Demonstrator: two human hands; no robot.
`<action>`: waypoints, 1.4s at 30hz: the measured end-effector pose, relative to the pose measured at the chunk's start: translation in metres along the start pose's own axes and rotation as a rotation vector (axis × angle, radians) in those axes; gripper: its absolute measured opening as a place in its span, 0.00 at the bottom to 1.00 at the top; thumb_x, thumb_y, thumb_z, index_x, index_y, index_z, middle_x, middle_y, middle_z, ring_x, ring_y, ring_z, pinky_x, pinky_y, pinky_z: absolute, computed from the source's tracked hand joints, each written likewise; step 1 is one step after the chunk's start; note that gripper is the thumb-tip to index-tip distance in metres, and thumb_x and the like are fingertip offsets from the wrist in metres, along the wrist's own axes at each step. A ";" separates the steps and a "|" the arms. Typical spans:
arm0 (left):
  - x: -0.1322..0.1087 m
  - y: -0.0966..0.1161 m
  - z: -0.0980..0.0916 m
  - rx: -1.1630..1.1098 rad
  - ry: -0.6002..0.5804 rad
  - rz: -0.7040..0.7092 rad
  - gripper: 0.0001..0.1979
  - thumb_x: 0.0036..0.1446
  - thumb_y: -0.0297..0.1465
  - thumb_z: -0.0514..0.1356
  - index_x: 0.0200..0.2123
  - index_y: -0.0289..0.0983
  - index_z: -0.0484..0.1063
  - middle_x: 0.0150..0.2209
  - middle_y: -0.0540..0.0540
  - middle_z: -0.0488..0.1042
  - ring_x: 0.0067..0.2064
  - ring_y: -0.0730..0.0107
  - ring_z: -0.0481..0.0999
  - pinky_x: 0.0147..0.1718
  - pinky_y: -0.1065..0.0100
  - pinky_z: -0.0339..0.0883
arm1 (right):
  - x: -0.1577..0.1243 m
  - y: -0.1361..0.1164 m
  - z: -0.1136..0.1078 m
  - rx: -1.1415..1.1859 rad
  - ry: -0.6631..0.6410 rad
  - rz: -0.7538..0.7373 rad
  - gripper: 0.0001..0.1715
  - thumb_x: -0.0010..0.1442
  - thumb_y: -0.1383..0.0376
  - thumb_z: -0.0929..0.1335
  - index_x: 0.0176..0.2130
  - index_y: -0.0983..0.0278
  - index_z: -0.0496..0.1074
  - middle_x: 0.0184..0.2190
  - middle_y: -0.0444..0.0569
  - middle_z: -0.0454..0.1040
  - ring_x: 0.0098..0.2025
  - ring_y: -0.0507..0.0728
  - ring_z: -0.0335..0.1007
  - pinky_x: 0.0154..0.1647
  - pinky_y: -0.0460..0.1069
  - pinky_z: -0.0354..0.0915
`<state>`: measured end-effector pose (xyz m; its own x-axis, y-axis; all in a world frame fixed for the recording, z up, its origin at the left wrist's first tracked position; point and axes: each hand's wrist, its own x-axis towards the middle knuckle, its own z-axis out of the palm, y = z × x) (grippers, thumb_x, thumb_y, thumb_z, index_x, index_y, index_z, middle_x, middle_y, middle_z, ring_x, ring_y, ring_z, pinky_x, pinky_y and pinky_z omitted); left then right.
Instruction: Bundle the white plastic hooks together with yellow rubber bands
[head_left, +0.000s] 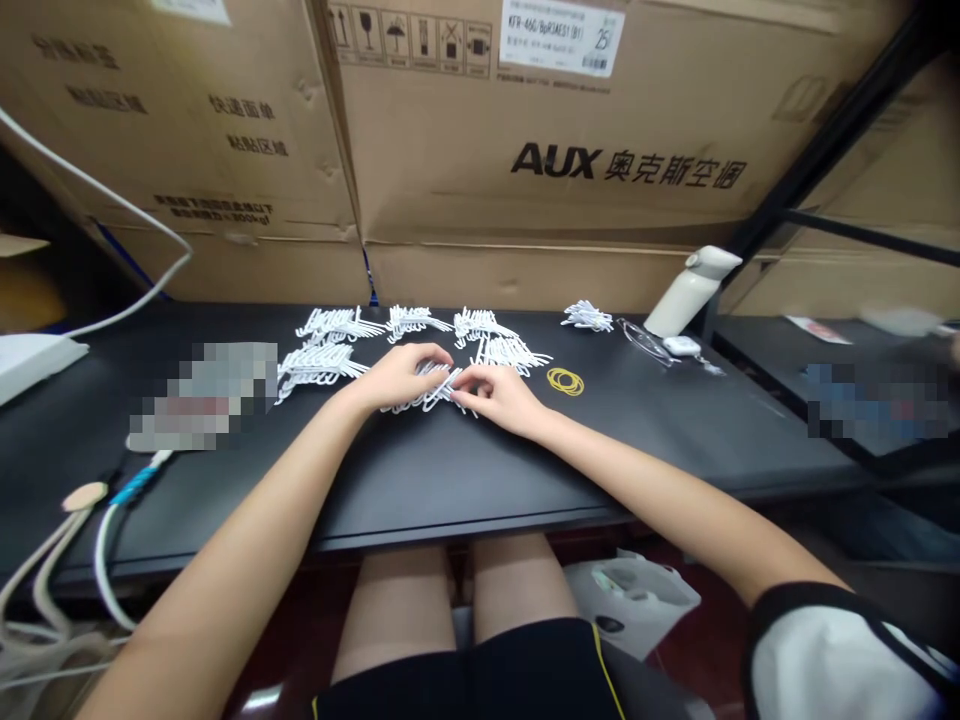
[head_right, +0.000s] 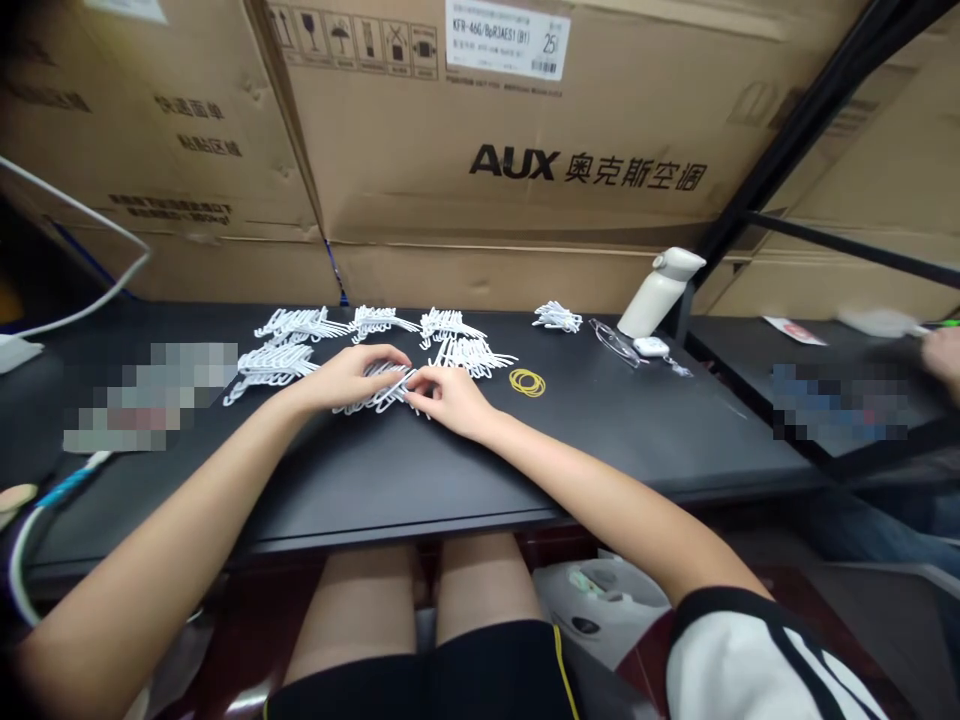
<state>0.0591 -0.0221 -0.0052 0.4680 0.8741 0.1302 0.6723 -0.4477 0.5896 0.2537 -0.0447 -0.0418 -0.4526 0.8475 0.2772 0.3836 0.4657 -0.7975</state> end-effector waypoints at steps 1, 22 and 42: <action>0.000 0.001 0.000 0.000 0.001 0.004 0.18 0.52 0.40 0.56 0.41 0.37 0.75 0.46 0.43 0.78 0.48 0.56 0.75 0.52 0.60 0.65 | 0.000 0.000 0.000 0.016 -0.006 0.015 0.09 0.56 0.64 0.70 0.37 0.67 0.75 0.27 0.44 0.73 0.20 0.47 0.60 0.25 0.45 0.58; 0.004 -0.016 0.006 0.059 0.212 -0.026 0.12 0.48 0.33 0.56 0.34 0.39 0.77 0.40 0.43 0.80 0.44 0.55 0.76 0.50 0.57 0.66 | -0.001 0.008 -0.023 -0.128 0.077 -0.183 0.11 0.53 0.71 0.67 0.39 0.66 0.75 0.27 0.45 0.74 0.23 0.48 0.63 0.27 0.45 0.61; -0.001 0.007 0.014 0.060 0.543 0.153 0.17 0.64 0.39 0.49 0.38 0.36 0.74 0.41 0.42 0.78 0.45 0.61 0.74 0.49 0.62 0.64 | 0.002 -0.001 -0.022 0.485 0.404 0.025 0.18 0.45 0.56 0.76 0.30 0.65 0.73 0.25 0.45 0.75 0.21 0.49 0.67 0.17 0.45 0.61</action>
<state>0.0712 -0.0291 -0.0126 0.2111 0.7624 0.6117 0.6590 -0.5732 0.4870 0.2704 -0.0379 -0.0289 -0.0717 0.9301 0.3602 -0.0619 0.3563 -0.9323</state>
